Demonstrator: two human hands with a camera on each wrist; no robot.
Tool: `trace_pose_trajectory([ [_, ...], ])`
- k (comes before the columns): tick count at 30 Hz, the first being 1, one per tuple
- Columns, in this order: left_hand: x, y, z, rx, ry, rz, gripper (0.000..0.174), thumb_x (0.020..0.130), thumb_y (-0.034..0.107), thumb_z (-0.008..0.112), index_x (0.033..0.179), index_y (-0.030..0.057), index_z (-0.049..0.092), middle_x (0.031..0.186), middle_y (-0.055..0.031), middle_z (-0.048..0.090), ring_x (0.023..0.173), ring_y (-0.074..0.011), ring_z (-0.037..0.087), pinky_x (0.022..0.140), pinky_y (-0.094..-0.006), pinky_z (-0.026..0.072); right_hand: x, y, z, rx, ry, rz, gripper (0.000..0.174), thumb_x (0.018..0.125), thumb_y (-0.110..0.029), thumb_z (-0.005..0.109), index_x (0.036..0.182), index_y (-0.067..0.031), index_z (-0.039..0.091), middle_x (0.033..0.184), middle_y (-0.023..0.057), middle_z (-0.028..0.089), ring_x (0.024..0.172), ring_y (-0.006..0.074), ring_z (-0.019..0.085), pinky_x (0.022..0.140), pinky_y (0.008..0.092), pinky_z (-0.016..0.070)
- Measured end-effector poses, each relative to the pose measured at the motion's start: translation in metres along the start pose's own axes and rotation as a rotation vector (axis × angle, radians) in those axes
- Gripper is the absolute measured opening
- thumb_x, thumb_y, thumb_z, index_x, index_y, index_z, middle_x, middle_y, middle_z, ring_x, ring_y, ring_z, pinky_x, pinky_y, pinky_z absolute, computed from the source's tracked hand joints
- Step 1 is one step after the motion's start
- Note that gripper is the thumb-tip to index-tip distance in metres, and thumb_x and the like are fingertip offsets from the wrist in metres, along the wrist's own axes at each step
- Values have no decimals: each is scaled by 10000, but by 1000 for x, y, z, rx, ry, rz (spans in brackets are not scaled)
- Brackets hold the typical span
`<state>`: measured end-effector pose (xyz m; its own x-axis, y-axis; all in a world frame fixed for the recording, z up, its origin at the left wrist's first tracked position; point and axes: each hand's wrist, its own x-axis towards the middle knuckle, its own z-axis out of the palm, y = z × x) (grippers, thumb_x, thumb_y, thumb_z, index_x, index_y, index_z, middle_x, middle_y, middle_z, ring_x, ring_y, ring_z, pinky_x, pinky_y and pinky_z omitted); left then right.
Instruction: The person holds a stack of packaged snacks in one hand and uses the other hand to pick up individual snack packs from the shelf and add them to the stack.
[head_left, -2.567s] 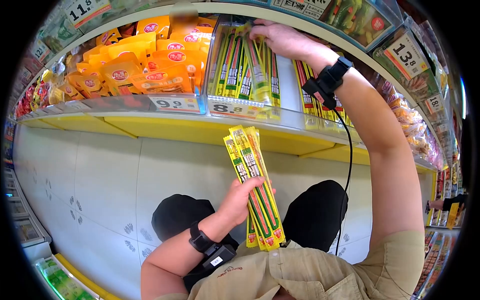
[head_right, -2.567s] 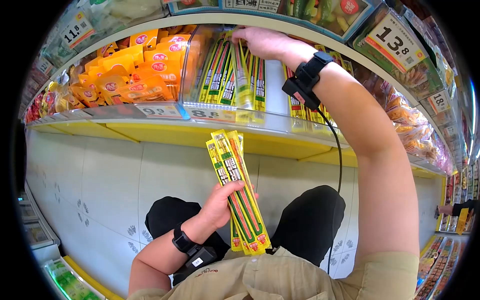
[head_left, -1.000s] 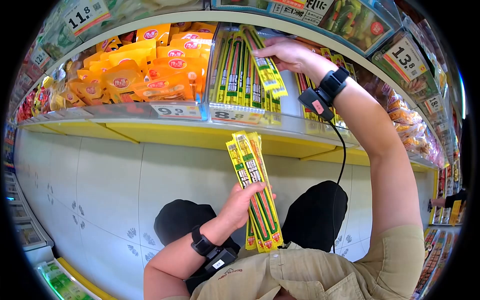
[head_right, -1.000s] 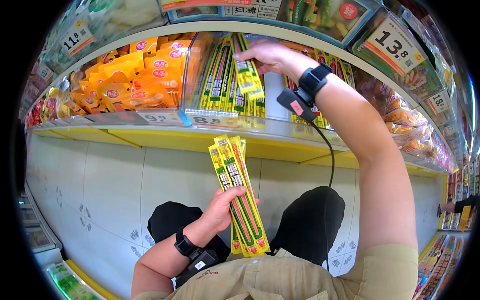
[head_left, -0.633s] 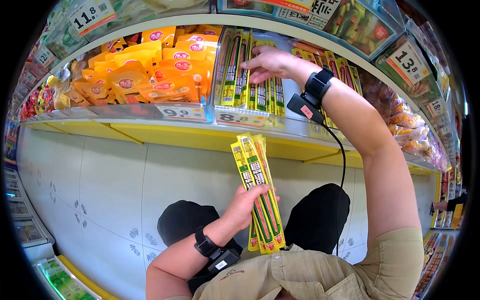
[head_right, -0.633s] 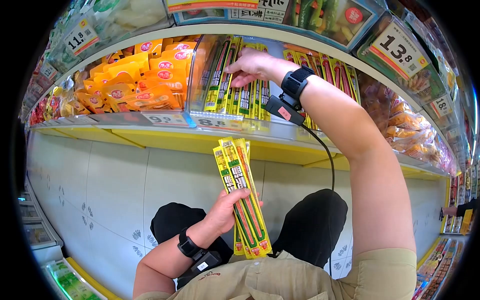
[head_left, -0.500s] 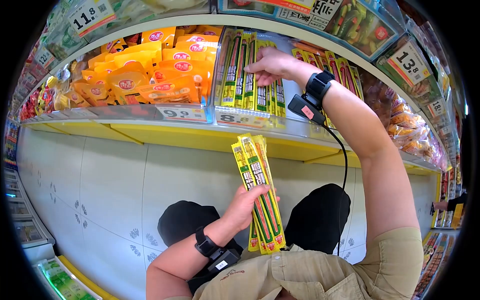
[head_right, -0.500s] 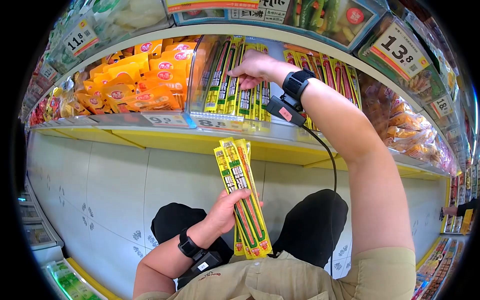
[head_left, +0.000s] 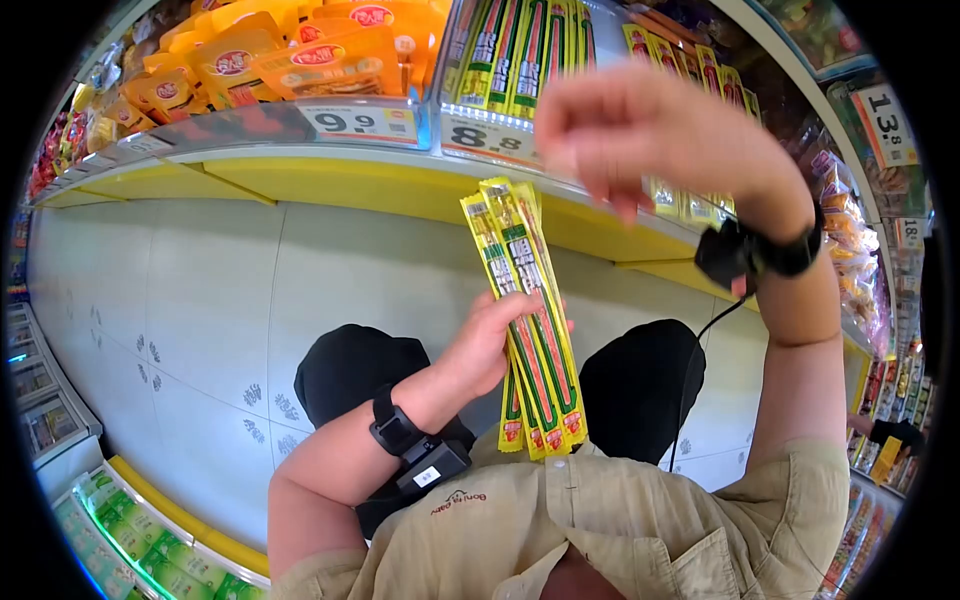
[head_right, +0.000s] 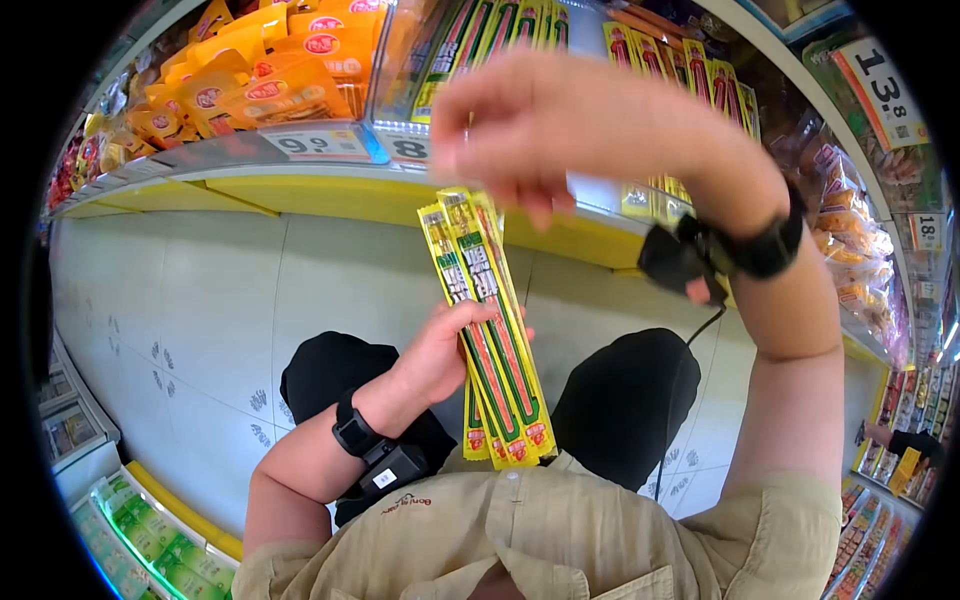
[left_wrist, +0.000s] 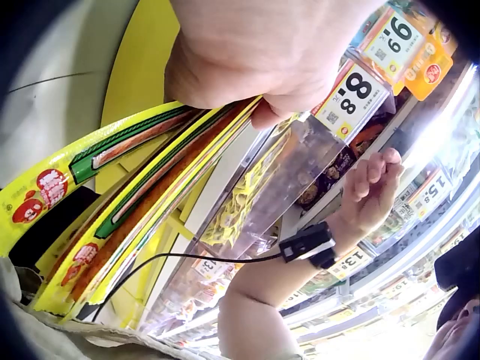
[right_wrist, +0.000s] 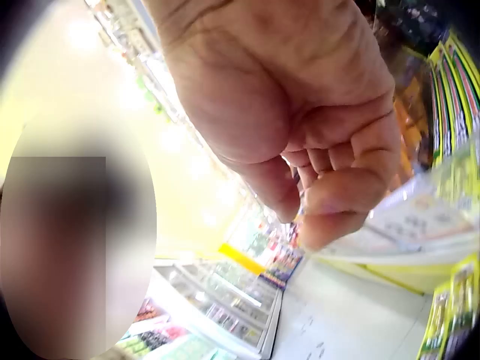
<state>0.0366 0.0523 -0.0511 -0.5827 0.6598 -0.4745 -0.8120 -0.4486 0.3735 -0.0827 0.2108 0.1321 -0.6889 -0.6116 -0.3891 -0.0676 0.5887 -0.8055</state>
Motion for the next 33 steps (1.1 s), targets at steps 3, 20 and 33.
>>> trace_pose_trajectory([
  [3, 0, -4, 6, 16, 3, 44, 298, 887, 162, 552, 1145, 20, 502, 1020, -97, 592, 957, -259, 625, 839, -380, 517, -19, 34, 37, -466, 44, -204, 213, 838, -206, 639, 804, -18, 544, 591, 112, 568, 515, 222, 574, 483, 315, 428],
  [20, -5, -2, 15, -28, 79, 91, 221, 881, 175, 500, 1040, 26, 540, 910, -78, 604, 813, -152, 613, 734, -330, 531, -33, 105, 104, 274, -9, 422, 325, 805, -185, 678, 956, 26, 483, 771, 113, 616, 632, 162, 625, 523, 293, 506],
  [33, -7, -9, 9, 23, 96, 96, 321, 877, 117, 443, 1167, -15, 480, 1048, -127, 596, 945, -212, 610, 875, -374, 489, -30, 99, 111, 394, 167, 257, 201, 849, -168, 664, 873, -39, 511, 732, -12, 535, 628, 54, 497, 532, 213, 424],
])
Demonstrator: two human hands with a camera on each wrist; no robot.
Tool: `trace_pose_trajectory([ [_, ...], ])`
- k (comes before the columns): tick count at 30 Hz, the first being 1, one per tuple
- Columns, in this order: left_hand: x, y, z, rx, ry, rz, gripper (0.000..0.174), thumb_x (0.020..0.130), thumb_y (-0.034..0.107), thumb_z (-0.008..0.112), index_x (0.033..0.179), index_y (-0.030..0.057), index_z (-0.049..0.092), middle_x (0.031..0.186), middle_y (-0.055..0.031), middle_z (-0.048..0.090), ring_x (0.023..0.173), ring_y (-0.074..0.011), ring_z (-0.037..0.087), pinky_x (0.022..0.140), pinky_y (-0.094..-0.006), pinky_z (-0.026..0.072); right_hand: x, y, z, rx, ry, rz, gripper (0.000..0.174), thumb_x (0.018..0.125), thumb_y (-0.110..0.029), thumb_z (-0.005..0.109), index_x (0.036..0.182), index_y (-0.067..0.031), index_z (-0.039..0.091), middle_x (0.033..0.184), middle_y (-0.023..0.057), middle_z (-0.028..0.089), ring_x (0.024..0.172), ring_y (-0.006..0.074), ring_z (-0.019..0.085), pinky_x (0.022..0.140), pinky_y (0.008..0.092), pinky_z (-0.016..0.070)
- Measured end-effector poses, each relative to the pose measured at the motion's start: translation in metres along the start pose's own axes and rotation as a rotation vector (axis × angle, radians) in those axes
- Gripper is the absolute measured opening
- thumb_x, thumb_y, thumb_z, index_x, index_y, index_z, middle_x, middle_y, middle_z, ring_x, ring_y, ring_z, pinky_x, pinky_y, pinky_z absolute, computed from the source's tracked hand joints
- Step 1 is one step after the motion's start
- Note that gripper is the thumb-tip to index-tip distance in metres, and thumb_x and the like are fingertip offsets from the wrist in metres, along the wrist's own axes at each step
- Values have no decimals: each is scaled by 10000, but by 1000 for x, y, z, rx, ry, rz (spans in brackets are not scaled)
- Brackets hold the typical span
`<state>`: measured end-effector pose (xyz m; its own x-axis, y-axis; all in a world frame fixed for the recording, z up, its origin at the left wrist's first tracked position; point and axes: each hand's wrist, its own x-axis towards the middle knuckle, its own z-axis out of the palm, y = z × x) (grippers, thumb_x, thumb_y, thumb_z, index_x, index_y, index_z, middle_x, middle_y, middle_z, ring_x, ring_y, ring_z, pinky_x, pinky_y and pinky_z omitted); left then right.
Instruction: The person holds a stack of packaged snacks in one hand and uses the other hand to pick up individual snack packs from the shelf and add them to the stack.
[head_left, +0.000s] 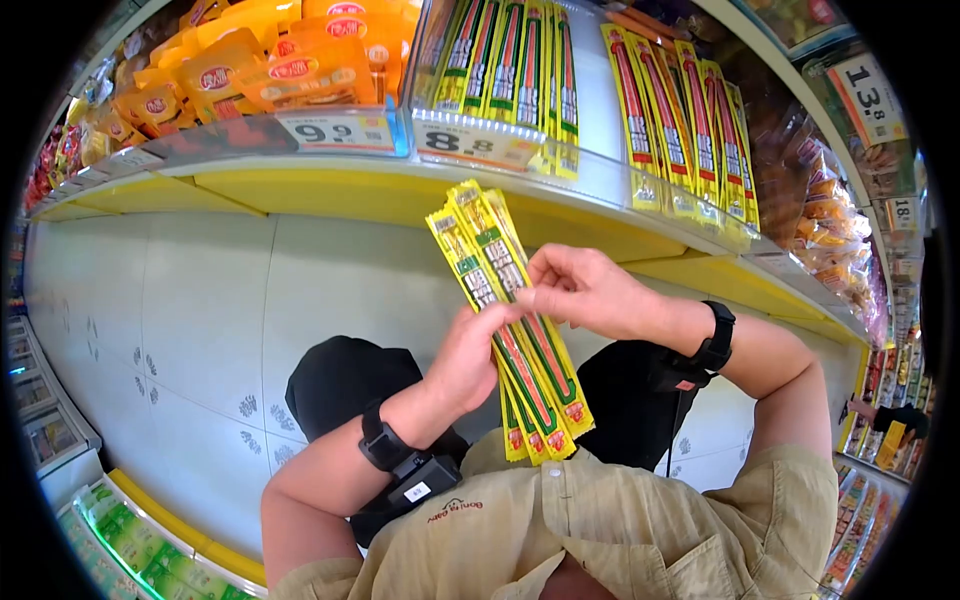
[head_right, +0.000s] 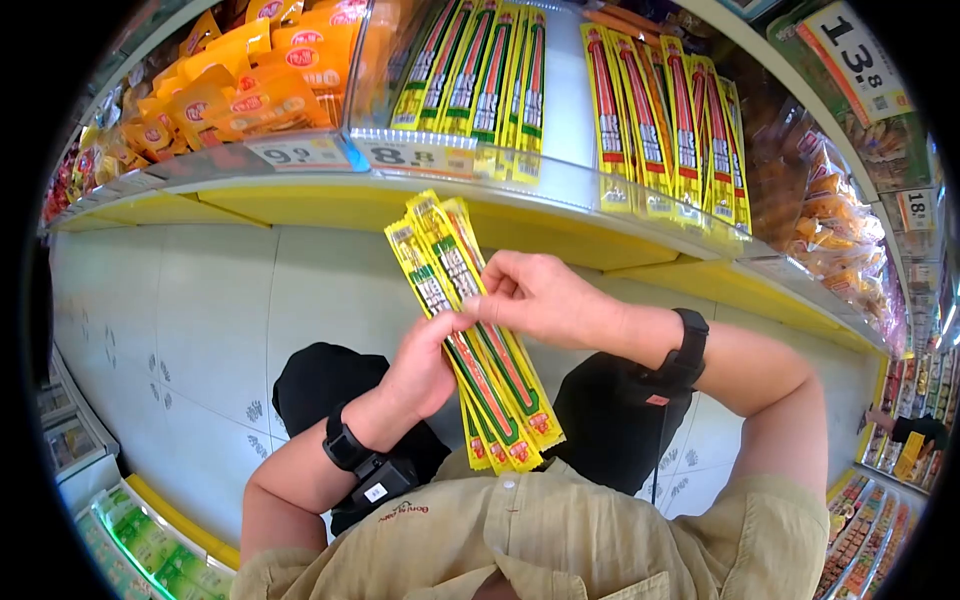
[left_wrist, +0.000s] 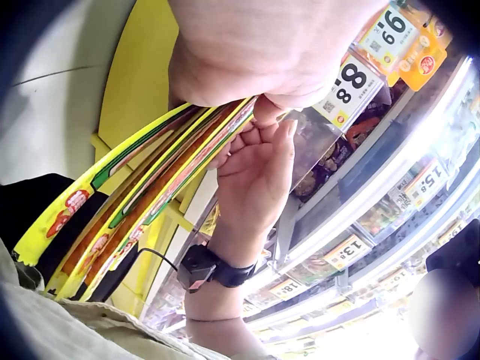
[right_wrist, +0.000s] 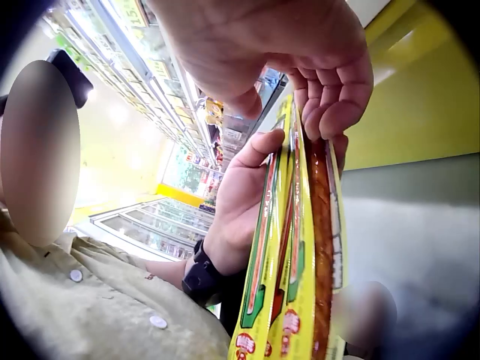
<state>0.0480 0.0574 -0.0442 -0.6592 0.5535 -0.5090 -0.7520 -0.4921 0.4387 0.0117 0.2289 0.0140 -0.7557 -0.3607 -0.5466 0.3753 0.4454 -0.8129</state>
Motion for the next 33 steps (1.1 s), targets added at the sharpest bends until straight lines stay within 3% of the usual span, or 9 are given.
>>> trace_pose_trajectory([
  [1, 1, -3, -2, -16, -9, 2, 304, 882, 119, 440, 1152, -12, 493, 1034, -121, 599, 928, -205, 612, 851, -357, 498, 5, 11, 3, -112, 4, -194, 218, 844, -191, 677, 857, -46, 515, 743, -8, 550, 638, 60, 507, 533, 222, 433],
  [5, 1, -5, 1, -75, -47, -43, 297, 894, 122, 426, 1148, -11, 500, 1031, -119, 599, 919, -208, 617, 813, -333, 512, 2, -2, -3, -142, -98, -50, 212, 860, -157, 651, 813, -42, 479, 749, 6, 560, 685, 70, 551, 568, 231, 460],
  [8, -2, -1, 7, -95, -79, -59, 327, 902, 114, 430, 1202, -9, 469, 1078, -129, 588, 964, -231, 613, 833, -353, 508, 7, -1, -12, 46, 7, -169, 195, 863, -121, 632, 849, -40, 455, 702, 13, 551, 660, 77, 562, 561, 233, 466],
  [11, -3, 1, 8, 19, -109, -15, 369, 900, 117, 438, 1246, -12, 422, 1113, -151, 562, 1003, -276, 603, 876, -400, 500, 3, -13, -8, 59, -1, -61, 232, 851, -100, 635, 967, -27, 448, 724, 37, 593, 652, 91, 579, 545, 234, 473],
  [20, -7, 1, 11, 17, -162, -10, 279, 945, 248, 525, 1150, 59, 509, 1034, -47, 592, 914, -170, 617, 774, -315, 528, 3, -30, -30, 133, -179, -34, 194, 884, -112, 591, 1043, -1, 586, 812, -2, 618, 674, 55, 547, 604, 204, 455],
  [22, -10, 4, 13, -20, -184, -25, 257, 948, 252, 520, 1126, 66, 521, 1024, -48, 592, 903, -173, 619, 763, -319, 532, -8, -53, -43, 44, -199, -78, 196, 886, -104, 573, 1041, 15, 585, 873, 3, 614, 737, 51, 537, 646, 216, 447],
  [24, -8, 2, 10, -15, -157, -55, 246, 944, 256, 527, 1101, 66, 525, 992, -63, 602, 920, -197, 624, 765, -342, 539, -22, -78, -52, -127, -147, -249, 157, 820, -87, 560, 944, 7, 583, 724, 40, 577, 670, 106, 508, 615, 285, 423],
  [29, -7, 0, 7, 15, -114, -95, 255, 932, 256, 547, 1090, 57, 519, 970, -82, 609, 942, -228, 631, 778, -367, 545, -54, -127, -66, -1067, 207, -742, 210, 692, 20, 544, 902, 11, 557, 780, 122, 487, 720, 282, 508, 630, 359, 414],
  [33, -6, 0, 6, 23, -131, -101, 255, 929, 250, 554, 1096, 61, 520, 978, -90, 610, 941, -230, 631, 783, -375, 544, -49, -138, -58, -1221, 420, -810, 172, 651, 41, 546, 807, 12, 478, 761, 130, 444, 719, 318, 487, 605, 376, 399],
])
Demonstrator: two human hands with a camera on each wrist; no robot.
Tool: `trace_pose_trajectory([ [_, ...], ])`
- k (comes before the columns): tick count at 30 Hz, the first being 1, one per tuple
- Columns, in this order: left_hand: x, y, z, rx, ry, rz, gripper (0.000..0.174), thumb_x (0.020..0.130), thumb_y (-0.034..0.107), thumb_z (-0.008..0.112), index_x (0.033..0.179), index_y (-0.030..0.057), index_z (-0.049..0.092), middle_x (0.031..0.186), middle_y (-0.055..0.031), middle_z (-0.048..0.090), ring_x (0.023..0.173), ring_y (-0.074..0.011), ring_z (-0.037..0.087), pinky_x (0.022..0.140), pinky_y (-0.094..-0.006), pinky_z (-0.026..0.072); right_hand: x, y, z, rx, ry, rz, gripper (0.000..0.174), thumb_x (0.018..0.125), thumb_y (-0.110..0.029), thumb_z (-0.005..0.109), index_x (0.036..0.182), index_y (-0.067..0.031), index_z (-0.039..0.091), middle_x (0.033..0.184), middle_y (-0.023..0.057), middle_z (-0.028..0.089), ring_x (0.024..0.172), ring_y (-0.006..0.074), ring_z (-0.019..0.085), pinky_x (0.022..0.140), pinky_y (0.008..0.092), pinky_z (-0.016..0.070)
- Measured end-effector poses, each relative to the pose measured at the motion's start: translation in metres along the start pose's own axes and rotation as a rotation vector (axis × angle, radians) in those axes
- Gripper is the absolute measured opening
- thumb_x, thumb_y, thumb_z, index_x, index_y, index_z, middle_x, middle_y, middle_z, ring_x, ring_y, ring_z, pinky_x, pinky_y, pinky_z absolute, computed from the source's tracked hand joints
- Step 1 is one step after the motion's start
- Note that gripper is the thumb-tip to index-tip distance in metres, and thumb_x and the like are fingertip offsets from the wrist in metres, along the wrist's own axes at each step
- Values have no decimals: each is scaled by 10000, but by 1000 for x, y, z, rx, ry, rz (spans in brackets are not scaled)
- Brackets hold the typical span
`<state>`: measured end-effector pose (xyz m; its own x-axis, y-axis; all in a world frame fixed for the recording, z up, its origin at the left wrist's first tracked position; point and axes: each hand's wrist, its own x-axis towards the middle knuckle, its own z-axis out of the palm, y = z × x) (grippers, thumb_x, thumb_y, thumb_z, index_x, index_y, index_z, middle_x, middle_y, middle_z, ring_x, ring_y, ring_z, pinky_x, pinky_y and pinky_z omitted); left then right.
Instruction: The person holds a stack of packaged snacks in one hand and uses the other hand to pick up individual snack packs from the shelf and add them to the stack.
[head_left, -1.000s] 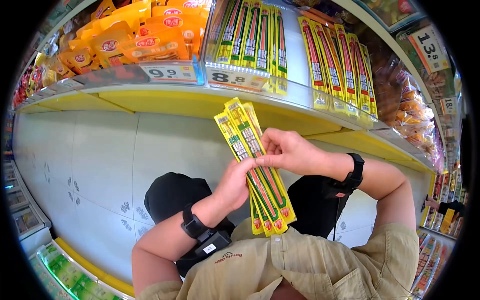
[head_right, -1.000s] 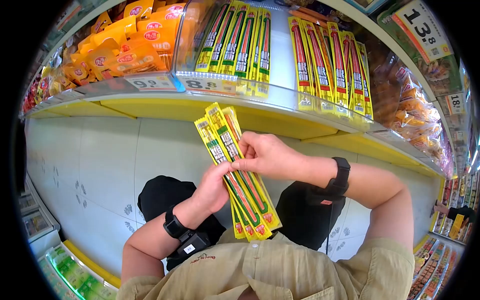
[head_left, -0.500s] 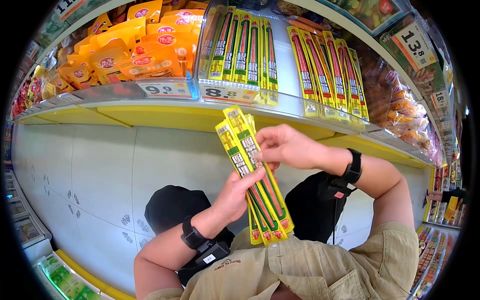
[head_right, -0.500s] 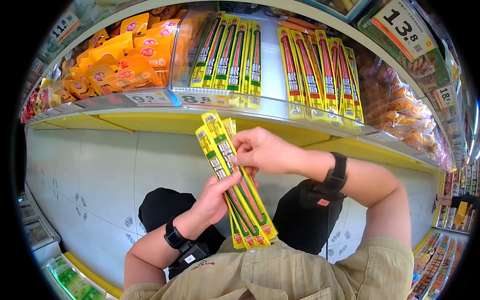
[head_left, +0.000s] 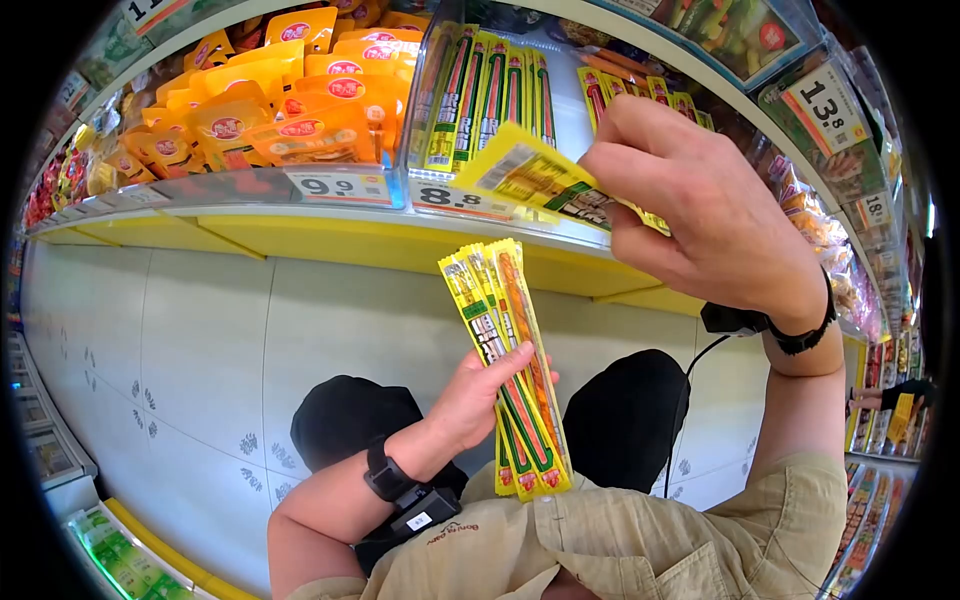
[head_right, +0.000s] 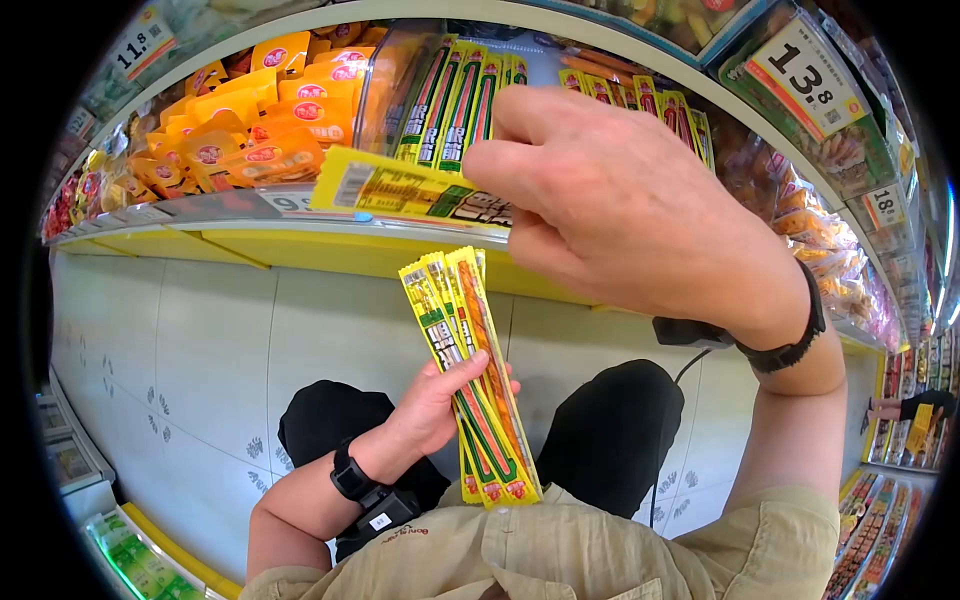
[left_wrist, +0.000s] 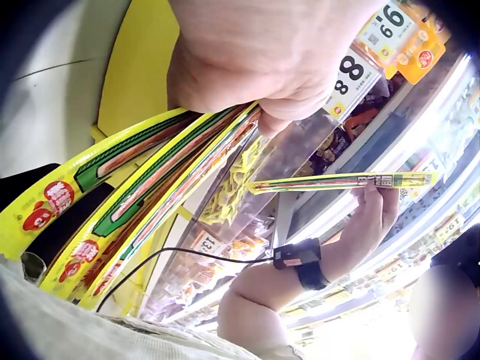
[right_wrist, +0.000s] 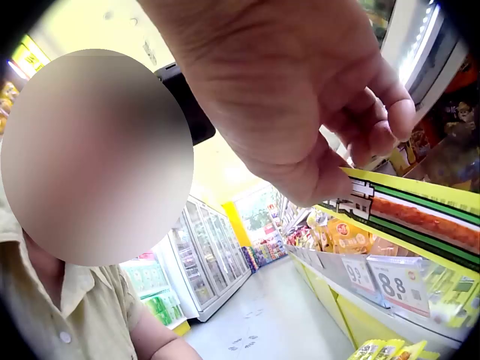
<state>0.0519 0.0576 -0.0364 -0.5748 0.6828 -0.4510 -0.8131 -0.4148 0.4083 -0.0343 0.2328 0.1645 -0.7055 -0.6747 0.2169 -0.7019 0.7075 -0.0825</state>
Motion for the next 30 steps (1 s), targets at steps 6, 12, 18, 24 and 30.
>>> trace_pose_trajectory([
  [6, -3, 3, 4, -8, 4, 16, 230, 929, 234, 557, 1069, 53, 537, 941, -73, 612, 913, -203, 627, 748, -347, 541, 7, -9, -8, 149, 39, 80, 209, 711, 34, 565, 917, 2, 576, 703, 108, 535, 636, 327, 520, 570, 360, 409],
  [12, -1, 2, 0, 15, -12, 19, 257, 919, 244, 571, 1090, 57, 526, 976, -92, 613, 932, -230, 632, 780, -378, 545, 10, -23, -26, 90, 147, -68, 248, 781, -57, 644, 1015, 11, 601, 836, 128, 620, 721, 278, 602, 647, 324, 473],
  [18, -3, 2, 1, -2, -4, 30, 250, 916, 242, 574, 1072, 49, 545, 947, -88, 626, 907, -227, 639, 767, -372, 548, 10, -27, -24, 47, 269, -201, 328, 709, -98, 691, 1011, -4, 603, 928, 141, 634, 801, 258, 617, 692, 329, 514],
  [24, -2, 1, -2, 3, -18, 40, 262, 914, 250, 577, 1080, 51, 538, 958, -90, 619, 914, -230, 637, 764, -374, 547, 19, -23, -10, -40, 202, -139, 222, 725, -1, 591, 947, -6, 601, 939, 135, 596, 805, 266, 616, 658, 305, 504],
  [30, -3, -1, -3, 37, -24, 45, 262, 921, 251, 564, 1090, 55, 528, 970, -83, 611, 928, -231, 635, 765, -378, 548, 56, 51, 57, -314, -104, -127, 252, 742, 36, 544, 979, -40, 503, 971, 148, 506, 798, 303, 614, 640, 385, 505],
])
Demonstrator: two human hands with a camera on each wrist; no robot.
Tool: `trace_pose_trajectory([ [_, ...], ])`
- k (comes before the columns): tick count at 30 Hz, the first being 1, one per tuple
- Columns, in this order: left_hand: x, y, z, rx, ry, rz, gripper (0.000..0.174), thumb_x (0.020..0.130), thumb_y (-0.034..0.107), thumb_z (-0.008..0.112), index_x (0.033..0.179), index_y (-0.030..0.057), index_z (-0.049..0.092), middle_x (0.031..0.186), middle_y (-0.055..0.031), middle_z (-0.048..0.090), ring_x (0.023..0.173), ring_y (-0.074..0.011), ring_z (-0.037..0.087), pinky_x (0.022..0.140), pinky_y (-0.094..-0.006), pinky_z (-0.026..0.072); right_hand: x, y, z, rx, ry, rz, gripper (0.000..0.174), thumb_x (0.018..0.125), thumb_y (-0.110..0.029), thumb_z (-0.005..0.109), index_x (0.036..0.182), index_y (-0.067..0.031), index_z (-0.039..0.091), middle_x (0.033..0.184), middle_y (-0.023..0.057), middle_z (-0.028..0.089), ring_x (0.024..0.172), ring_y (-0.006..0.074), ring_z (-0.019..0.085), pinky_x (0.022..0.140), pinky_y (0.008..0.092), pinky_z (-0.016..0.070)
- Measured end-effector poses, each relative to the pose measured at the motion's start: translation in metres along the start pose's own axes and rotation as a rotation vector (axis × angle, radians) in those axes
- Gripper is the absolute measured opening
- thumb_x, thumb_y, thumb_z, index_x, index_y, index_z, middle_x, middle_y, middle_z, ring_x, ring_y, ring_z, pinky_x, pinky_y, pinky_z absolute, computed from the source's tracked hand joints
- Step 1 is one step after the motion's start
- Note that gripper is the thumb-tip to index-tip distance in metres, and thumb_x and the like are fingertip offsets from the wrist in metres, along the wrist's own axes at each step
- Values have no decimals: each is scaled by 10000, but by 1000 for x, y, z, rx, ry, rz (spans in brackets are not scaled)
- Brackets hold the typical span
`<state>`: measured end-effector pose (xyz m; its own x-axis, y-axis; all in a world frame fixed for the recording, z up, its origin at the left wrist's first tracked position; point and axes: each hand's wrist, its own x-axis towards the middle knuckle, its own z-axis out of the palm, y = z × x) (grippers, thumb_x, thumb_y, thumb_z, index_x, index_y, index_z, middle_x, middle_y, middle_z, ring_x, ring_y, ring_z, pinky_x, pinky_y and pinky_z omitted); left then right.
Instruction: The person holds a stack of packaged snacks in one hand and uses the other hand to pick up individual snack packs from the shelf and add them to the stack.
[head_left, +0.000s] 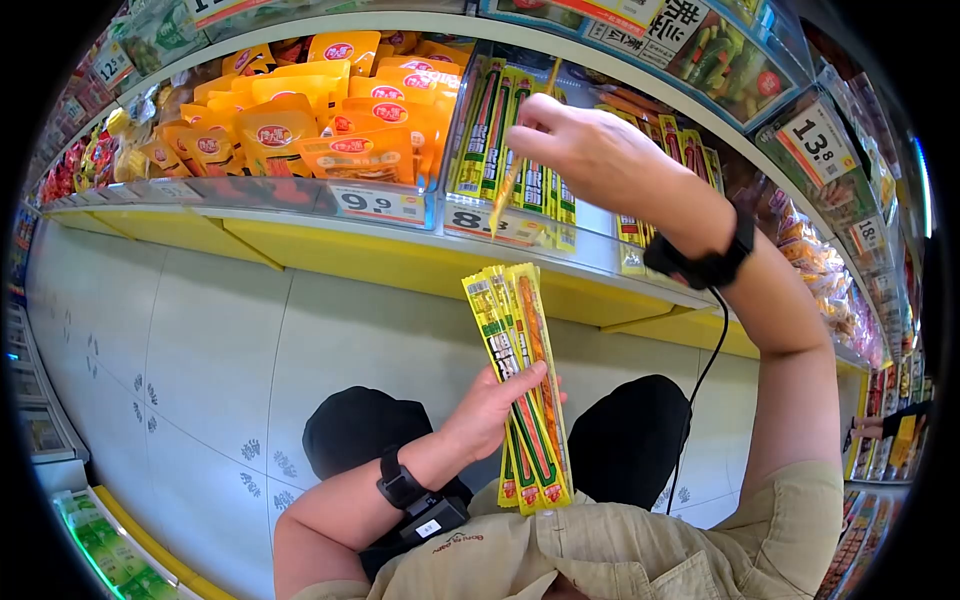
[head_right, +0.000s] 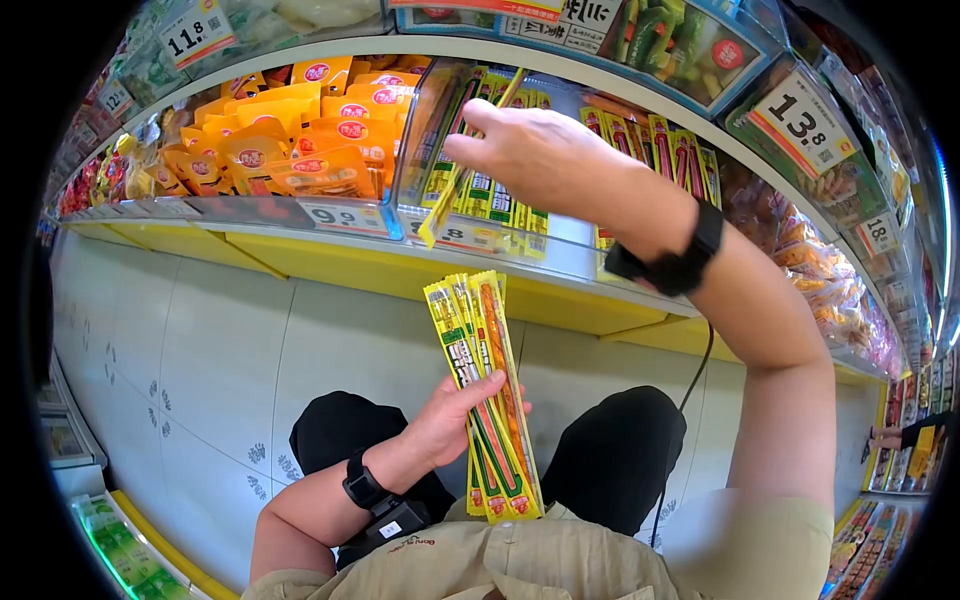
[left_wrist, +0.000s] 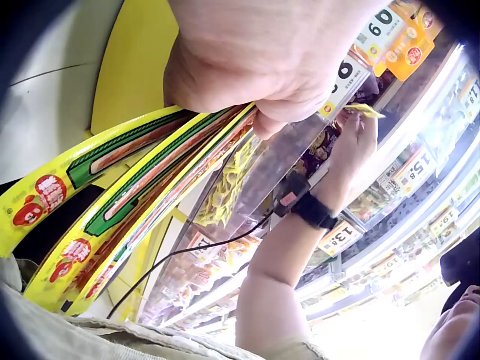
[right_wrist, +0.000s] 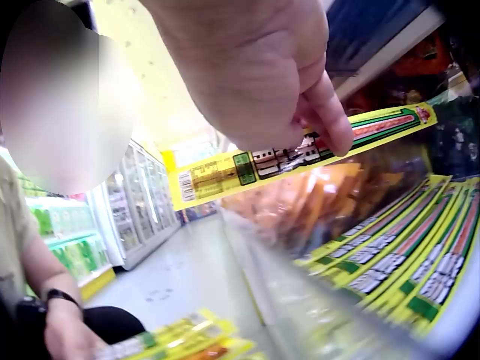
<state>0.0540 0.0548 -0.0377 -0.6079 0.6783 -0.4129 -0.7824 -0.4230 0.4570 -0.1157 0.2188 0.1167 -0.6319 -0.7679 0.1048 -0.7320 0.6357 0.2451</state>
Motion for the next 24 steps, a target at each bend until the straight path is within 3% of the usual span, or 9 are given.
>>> trace_pose_trajectory([
  [1, 0, 0, 0, 0, 0, -2, 260, 923, 251, 562, 1090, 55, 529, 970, -83, 611, 929, -230, 635, 765, -378, 548, 7, 13, 15, -18, -14, -37, 264, 739, 4, 585, 985, -42, 500, 985, 160, 503, 792, 306, 619, 655, 394, 521],
  [4, 0, 1, 1, 7, -2, -10, 255, 924, 250, 560, 1088, 57, 530, 973, -83, 612, 930, -228, 635, 765, -379, 549, 29, 38, 39, -29, -101, -4, 267, 757, 4, 570, 1018, -32, 531, 1016, 172, 511, 847, 318, 623, 688, 402, 526],
  [9, -1, 1, 1, 14, -5, -4, 248, 924, 250, 560, 1081, 60, 534, 976, -84, 614, 930, -224, 636, 766, -377, 549, 45, 35, 71, 158, -334, 64, 302, 805, -15, 540, 1105, -40, 552, 1072, 145, 526, 978, 344, 575, 822, 432, 489],
  [10, -1, 2, 1, 13, -3, 1, 248, 923, 249, 561, 1080, 60, 535, 975, -83, 615, 928, -223, 636, 766, -376, 548, 45, 34, 71, 157, -340, 83, 303, 817, -86, 577, 1116, -49, 549, 1082, 149, 529, 987, 347, 569, 828, 436, 482],
  [13, -1, 3, 0, 13, 0, 11, 247, 922, 249, 563, 1080, 61, 535, 965, -80, 616, 921, -221, 639, 766, -374, 548, 39, 33, 61, 301, -220, 183, 360, 800, -87, 561, 1159, -57, 560, 1116, 156, 528, 993, 337, 576, 850, 434, 483],
  [14, 0, 3, -1, 16, -3, 10, 247, 922, 250, 564, 1080, 62, 535, 962, -79, 617, 918, -220, 639, 766, -373, 548, 37, 34, 59, 257, -233, 229, 401, 814, -177, 593, 1194, -60, 545, 1123, 177, 549, 1011, 346, 568, 883, 431, 467],
  [18, 1, 3, -1, 2, -15, 13, 247, 921, 251, 565, 1078, 62, 535, 959, -78, 619, 912, -219, 641, 763, -370, 547, 33, 31, 54, 387, -438, 219, 517, 823, -291, 616, 1274, -65, 501, 1153, 203, 582, 1094, 332, 545, 957, 409, 422],
  [22, 4, 3, -2, 10, -37, 28, 264, 930, 272, 540, 1085, 57, 531, 976, -88, 619, 929, -232, 635, 778, -365, 537, 31, 34, 48, 551, -383, 246, 498, 839, -293, 597, 1273, -67, 503, 1184, 190, 576, 1120, 331, 533, 969, 396, 415],
  [24, 4, 4, -2, -47, -26, 17, 294, 936, 295, 516, 1099, 51, 524, 993, -101, 616, 951, -244, 627, 800, -373, 525, 21, 30, 40, 579, -106, 198, 410, 852, -287, 593, 1171, -33, 549, 1112, 181, 604, 1025, 336, 575, 901, 393, 456],
])
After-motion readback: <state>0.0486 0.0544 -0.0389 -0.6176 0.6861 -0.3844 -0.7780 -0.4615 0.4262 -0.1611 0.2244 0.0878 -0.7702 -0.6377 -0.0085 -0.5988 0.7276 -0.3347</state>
